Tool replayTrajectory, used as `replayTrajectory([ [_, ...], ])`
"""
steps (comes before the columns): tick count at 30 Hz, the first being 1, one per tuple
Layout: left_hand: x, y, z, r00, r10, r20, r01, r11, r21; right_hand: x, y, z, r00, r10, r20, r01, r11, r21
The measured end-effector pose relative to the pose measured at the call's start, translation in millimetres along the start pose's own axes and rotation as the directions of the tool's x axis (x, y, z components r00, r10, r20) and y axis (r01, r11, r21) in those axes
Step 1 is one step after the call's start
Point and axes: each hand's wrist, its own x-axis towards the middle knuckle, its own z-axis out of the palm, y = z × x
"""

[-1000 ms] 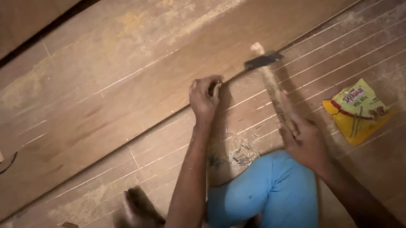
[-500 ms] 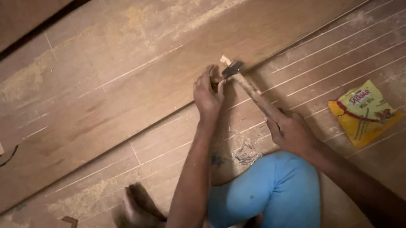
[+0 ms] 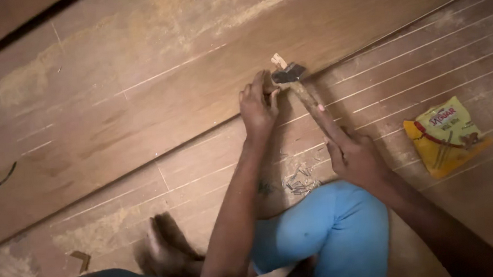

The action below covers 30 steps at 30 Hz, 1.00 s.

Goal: The person hammers nails into long wooden planks to attach a smaller rectangular wooden block. They pick up nails from a pile on the floor, position them by hand, and strike them with a hammer while a second person helps hold the wood in place.

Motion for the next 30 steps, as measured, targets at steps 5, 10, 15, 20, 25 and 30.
replayTrajectory([
  [5,1,0,0,1.000,-0.013,0.007,0.013,1.000,0.026,8,0,-1,0.999,0.023,0.025,-0.023,0.999,0.023],
  [10,8,6,-16,0.994,0.005,0.108,0.000,0.999,-0.041,-6,0,-11,0.995,0.101,0.007,-0.101,0.995,0.014],
  [15,24,5,-56,0.933,0.252,0.256,-0.314,0.918,0.241,-19,16,-23,0.988,0.099,-0.114,-0.084,0.988,0.130],
  [20,23,-14,-51,0.910,0.349,0.222,-0.368,0.928,0.050,-31,17,-31,0.980,0.138,-0.142,-0.121,0.985,0.120],
  [25,7,-14,-37,0.943,0.288,0.168,-0.283,0.958,-0.054,-41,6,-26,0.950,0.276,-0.144,-0.227,0.930,0.289],
  [30,3,3,-39,0.920,0.360,0.153,-0.371,0.928,0.046,-47,-8,-28,0.889,0.453,-0.062,-0.400,0.836,0.376],
])
